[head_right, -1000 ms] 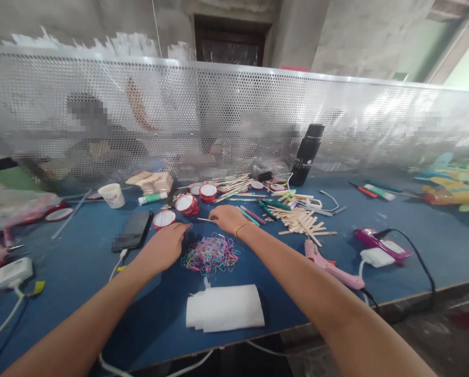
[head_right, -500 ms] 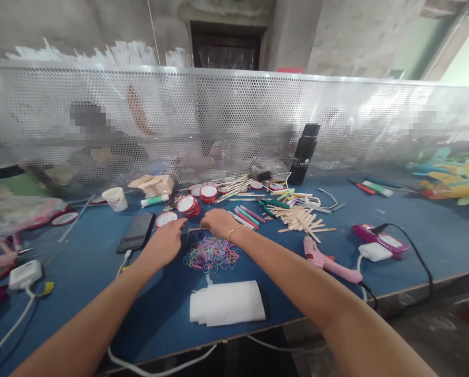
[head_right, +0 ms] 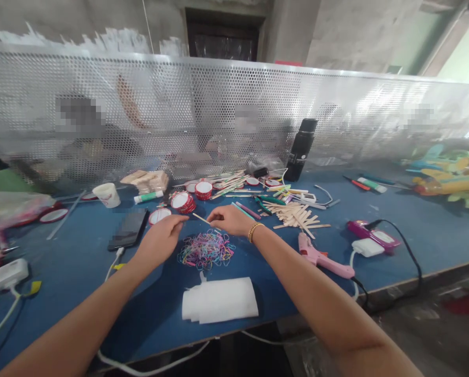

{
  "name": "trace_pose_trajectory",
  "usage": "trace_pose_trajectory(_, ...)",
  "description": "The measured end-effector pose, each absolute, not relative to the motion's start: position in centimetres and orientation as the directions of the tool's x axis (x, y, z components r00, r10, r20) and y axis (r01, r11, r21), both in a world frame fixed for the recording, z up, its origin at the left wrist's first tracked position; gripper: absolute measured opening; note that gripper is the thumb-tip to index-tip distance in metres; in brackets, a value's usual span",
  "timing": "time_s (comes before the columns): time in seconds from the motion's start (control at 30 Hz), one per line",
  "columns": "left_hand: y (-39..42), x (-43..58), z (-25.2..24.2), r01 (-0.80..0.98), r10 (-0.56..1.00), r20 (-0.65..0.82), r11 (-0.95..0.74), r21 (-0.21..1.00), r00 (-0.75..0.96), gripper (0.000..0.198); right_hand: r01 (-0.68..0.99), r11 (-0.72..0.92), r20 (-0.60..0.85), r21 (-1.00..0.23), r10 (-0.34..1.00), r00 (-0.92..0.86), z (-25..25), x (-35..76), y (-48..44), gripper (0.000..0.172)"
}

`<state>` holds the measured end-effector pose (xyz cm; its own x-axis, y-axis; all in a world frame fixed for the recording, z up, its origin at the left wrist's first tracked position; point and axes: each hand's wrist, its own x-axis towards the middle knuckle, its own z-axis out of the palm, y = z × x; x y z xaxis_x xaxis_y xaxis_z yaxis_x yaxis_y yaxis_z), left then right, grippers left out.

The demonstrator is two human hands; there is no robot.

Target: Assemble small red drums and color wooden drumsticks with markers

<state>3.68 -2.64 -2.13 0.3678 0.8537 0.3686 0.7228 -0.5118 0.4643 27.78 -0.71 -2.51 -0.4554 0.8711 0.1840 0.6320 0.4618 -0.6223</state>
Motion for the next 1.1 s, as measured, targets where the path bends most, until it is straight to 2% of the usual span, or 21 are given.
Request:
trace_pose_trajectory(0.07, -2.7, 4.1, -2.0, 0.588, 0.877, 0.349, -0.480, 0.651, 0.330, 0.038, 0.550, 0.442, 0.202, -0.709, 0.874, -0.442, -2.4, 27.6, -1.1, 0.025)
trace_pose_trajectory(0.13, -3.0, 4.7, -1.9, 0.429, 0.892, 0.278, -0.421, 0.799, 0.357, 0.051, 0.484, 0.427, 0.211, -0.763, 0.874, -0.439, -2.5, 27.2, -1.5, 0.025)
trace_pose_trajectory(0.23, -3.9, 5.6, -1.9, 0.302, 0.857, 0.227, -0.393, 0.869, 0.463, 0.068, 0.347, 0.391, 0.219, -0.852, 0.870, -0.441, -2.5, 26.3, -2.2, 0.023)
trace_pose_trajectory(0.33, -4.5, 6.1, -1.8, 0.236, 0.808, 0.170, -0.355, 0.904, 0.564, 0.066, 0.151, 0.317, 0.228, -0.936, 0.876, -0.425, -2.0, 25.6, -3.1, 0.022)
trace_pose_trajectory(0.5, -4.6, 6.1, -1.6, 0.341, 0.819, 0.111, -0.352, 0.871, 0.563, 0.026, 0.034, 0.285, 0.256, -0.958, 0.900, -0.353, -1.5, 25.2, -3.8, 0.022)
trace_pose_trajectory(0.67, -4.7, 5.9, -1.1, 0.372, 0.858, 0.129, -0.346, 0.861, 0.497, 0.029, -0.104, 0.214, 0.236, -0.971, 0.925, -0.296, -1.7, 25.0, -3.8, 0.025)
trace_pose_trajectory(0.9, -5.1, 5.8, -0.4, 0.346, 0.831, 0.160, -0.387, 0.855, 0.533, 0.029, -0.361, 0.104, 0.179, -0.927, 0.967, -0.181, -1.0, 25.5, -3.9, 0.033)
trace_pose_trajectory(1.0, -4.9, 5.6, -0.6, 0.461, 0.843, 0.177, -0.439, 0.772, 0.507, 0.027, -0.377, 0.156, 0.185, -0.913, 0.982, -0.041, -0.9, 26.5, -3.2, 0.037)
trace_pose_trajectory(1.1, -4.6, 5.3, -0.9, 0.598, 0.839, 0.239, -0.522, 0.608, 0.489, 0.023, -0.257, 0.288, 0.245, -0.922, 0.951, 0.187, -0.9, 28.1, -1.8, 0.037)
